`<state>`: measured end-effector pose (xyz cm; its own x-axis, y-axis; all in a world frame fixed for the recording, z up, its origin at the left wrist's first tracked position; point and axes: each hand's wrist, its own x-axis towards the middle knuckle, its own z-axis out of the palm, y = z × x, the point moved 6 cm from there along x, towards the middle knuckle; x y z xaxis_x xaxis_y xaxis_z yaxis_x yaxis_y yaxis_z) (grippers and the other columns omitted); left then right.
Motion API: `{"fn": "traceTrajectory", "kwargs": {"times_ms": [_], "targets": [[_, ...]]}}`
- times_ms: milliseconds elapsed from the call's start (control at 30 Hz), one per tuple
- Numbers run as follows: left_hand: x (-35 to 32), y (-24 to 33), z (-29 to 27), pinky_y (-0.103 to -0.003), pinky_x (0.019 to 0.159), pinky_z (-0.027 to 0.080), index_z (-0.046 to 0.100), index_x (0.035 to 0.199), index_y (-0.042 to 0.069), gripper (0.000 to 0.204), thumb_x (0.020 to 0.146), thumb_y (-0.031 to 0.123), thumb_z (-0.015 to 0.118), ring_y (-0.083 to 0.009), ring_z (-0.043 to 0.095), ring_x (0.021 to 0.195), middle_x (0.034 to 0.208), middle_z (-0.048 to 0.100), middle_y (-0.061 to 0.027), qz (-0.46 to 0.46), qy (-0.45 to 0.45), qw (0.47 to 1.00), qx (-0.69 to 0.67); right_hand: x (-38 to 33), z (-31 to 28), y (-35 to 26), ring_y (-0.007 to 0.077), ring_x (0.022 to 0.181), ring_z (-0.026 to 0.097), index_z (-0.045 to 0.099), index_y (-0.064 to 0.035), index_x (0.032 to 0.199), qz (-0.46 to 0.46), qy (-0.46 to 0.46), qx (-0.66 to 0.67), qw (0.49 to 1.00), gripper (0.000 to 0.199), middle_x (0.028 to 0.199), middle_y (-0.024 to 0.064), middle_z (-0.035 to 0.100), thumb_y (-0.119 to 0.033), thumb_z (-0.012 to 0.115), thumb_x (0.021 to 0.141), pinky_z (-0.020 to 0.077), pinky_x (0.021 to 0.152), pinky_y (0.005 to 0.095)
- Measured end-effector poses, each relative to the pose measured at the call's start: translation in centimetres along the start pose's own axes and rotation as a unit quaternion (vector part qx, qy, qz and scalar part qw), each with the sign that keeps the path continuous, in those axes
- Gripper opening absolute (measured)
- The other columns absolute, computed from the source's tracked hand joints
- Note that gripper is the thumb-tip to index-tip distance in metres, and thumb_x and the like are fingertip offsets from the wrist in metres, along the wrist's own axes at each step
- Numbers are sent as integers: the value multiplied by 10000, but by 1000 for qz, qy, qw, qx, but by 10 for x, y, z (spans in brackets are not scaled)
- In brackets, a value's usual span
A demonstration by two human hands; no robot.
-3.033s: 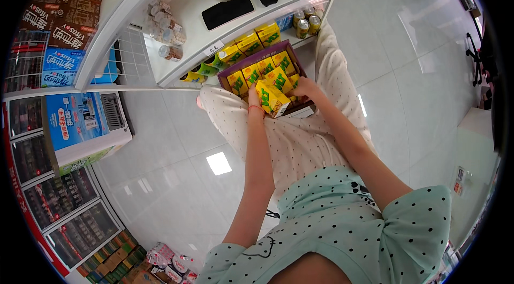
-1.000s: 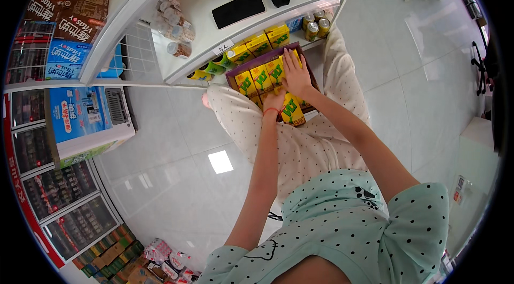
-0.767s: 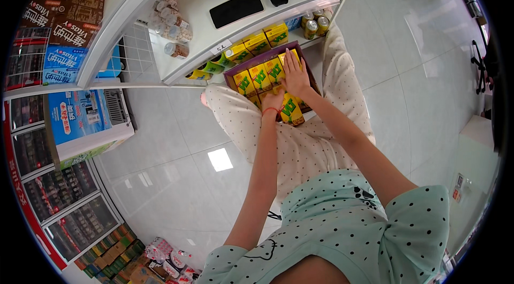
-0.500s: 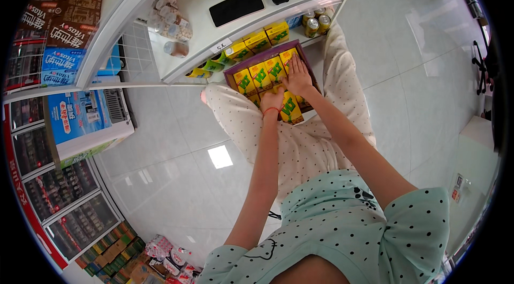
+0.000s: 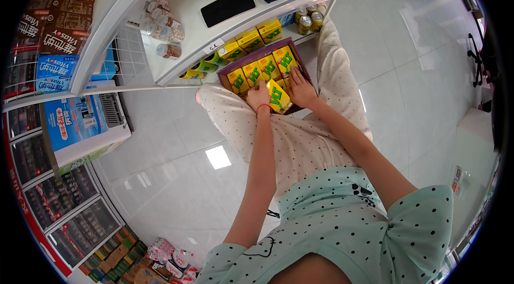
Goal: The person sits on the floor of a store aisle and restocks a shelf with small yellow and brown boxes. They repeatedly pick up boxes from a purple crate on their lap and place them onto the shelf above.
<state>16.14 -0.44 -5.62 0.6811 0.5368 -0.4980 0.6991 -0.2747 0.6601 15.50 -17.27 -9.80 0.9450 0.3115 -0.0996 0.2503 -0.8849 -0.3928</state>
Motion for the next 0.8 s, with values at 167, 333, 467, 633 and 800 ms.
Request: {"fn": "traceTrajectory", "kwargs": {"times_ms": [167,333,467,633,800], "targets": [[0,-4,-3,-376,622,495,647,684,-47,428,794,347,520,-269,620,573,595,617,-153,-39,12,997,-72,-1,-32,-20,333,1118,483,438,36,1231,-61,-12,211,976,523,1248,209,431,-247,546,805,405,934,398],[13,-10,-4,-374,627,489,656,761,-30,401,795,359,563,-291,630,628,687,647,-174,104,105,987,56,1,-80,-74,327,991,540,356,-20,1296,-50,13,147,988,778,1087,170,490,-260,705,643,459,821,403],[1,13,-9,-387,667,488,647,792,-19,379,822,345,545,-314,633,686,769,654,-178,182,110,974,83,5,-69,-79,317,892,583,295,-51,1331,-13,-2,112,994,889,1071,171,490,-251,743,590,510,670,384],[7,2,-14,-300,774,458,619,1015,-2,395,908,348,472,-218,617,888,913,656,-117,107,31,975,-192,27,-61,-66,340,808,602,289,-55,1325,60,75,180,979,882,1067,194,486,-283,757,613,516,621,400],[23,-13,-1,-362,970,314,517,1240,40,573,907,486,382,-226,449,1178,1249,519,-79,15,-105,933,-345,59,-60,-61,326,820,615,319,-83,1304,129,77,172,974,866,1170,172,475,-275,787,601,521,610,391]]}}
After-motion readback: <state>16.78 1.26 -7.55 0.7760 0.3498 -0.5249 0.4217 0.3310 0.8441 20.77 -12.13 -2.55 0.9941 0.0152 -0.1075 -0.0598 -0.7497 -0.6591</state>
